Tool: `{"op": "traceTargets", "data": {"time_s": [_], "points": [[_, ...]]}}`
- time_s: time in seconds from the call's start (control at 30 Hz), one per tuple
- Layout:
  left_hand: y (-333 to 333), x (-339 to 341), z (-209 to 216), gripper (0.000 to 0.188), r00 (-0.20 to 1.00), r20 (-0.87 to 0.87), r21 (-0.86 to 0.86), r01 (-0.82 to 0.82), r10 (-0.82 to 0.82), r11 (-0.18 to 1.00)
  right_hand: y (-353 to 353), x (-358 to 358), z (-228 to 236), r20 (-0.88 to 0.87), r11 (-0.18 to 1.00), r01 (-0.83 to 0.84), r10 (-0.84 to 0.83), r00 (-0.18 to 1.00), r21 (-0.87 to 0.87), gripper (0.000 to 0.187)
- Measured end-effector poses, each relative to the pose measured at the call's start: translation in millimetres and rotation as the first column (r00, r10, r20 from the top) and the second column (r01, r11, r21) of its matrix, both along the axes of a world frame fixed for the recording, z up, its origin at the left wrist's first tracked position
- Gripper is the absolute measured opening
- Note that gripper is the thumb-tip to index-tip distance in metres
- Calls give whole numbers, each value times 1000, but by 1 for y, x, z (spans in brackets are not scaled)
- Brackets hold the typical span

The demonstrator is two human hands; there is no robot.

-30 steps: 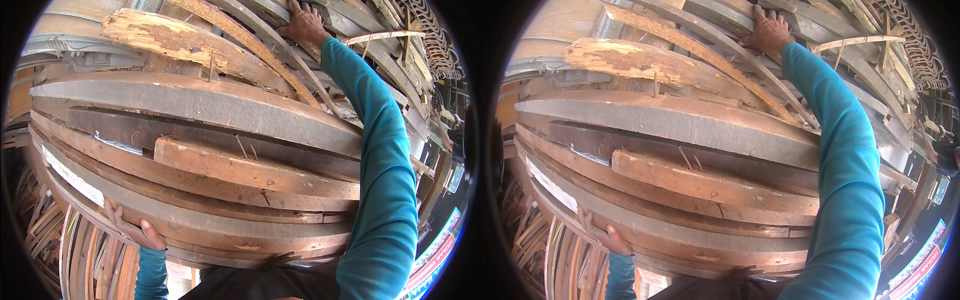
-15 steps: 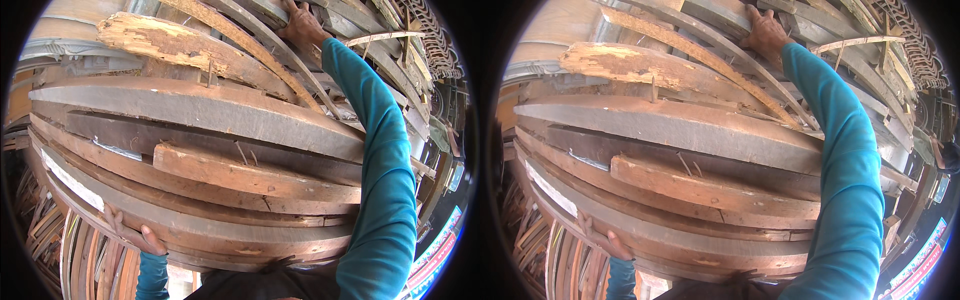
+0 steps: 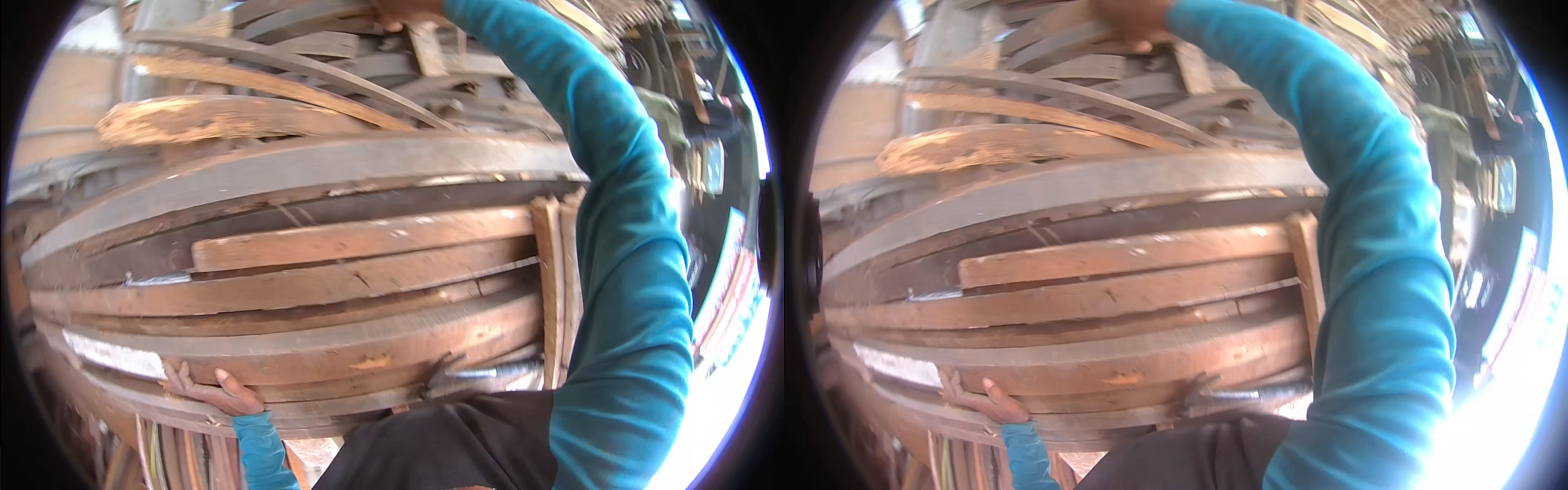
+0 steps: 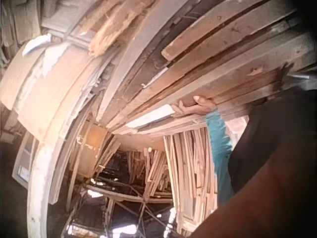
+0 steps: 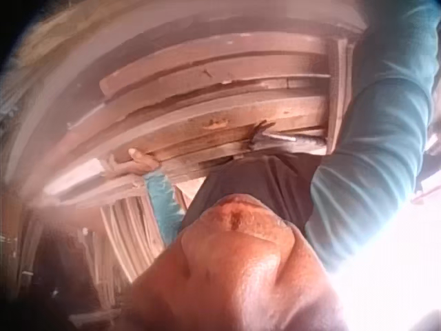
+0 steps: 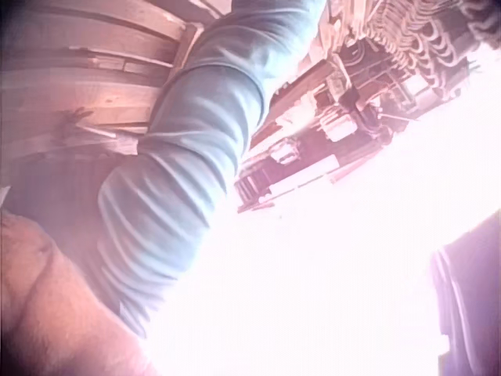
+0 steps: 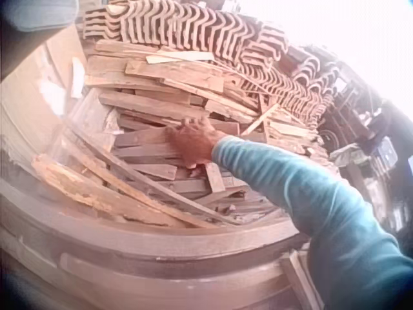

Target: The person collects wooden planks from a stack, carries them over, and loads them onto a wooden cart, repeatedly transporting and arranging the wooden pieces on the cart.

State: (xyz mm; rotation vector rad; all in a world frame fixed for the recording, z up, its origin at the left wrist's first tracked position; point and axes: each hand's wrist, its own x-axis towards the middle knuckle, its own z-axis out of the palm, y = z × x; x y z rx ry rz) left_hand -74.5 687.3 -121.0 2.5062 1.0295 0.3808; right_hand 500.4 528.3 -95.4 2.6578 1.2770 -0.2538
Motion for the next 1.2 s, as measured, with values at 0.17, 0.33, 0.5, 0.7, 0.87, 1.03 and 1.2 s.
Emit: {"op": "traceTargets", "data": {"time_s": [0.17,0.33,0.5,0.7,0.87,1.03,1.2], "points": [[14,-23,-3,70,996,74,131,30,-40,991,-135,-62,148,101,999,41,-43,994,17,102],[14,-18,-16,64,980,145,164,109,-133,980,-324,-168,239,211,948,318,-313,926,11,101],[21,-23,-34,64,979,112,305,127,-168,944,-441,-309,318,229,721,683,-689,687,120,103],[31,-36,-27,61,985,124,275,78,-116,958,-552,-407,309,-7,442,883,-894,449,157,106],[10,-19,-21,54,983,181,197,-8,-28,980,-524,-399,299,-49,505,851,-856,515,143,80],[3,-7,-9,54,984,156,190,56,-86,980,-367,-298,285,-68,823,496,-498,864,278,67],[2,-19,6,56,990,136,158,6,-28,988,-188,-143,178,-217,965,-45,103,971,260,58]]}}
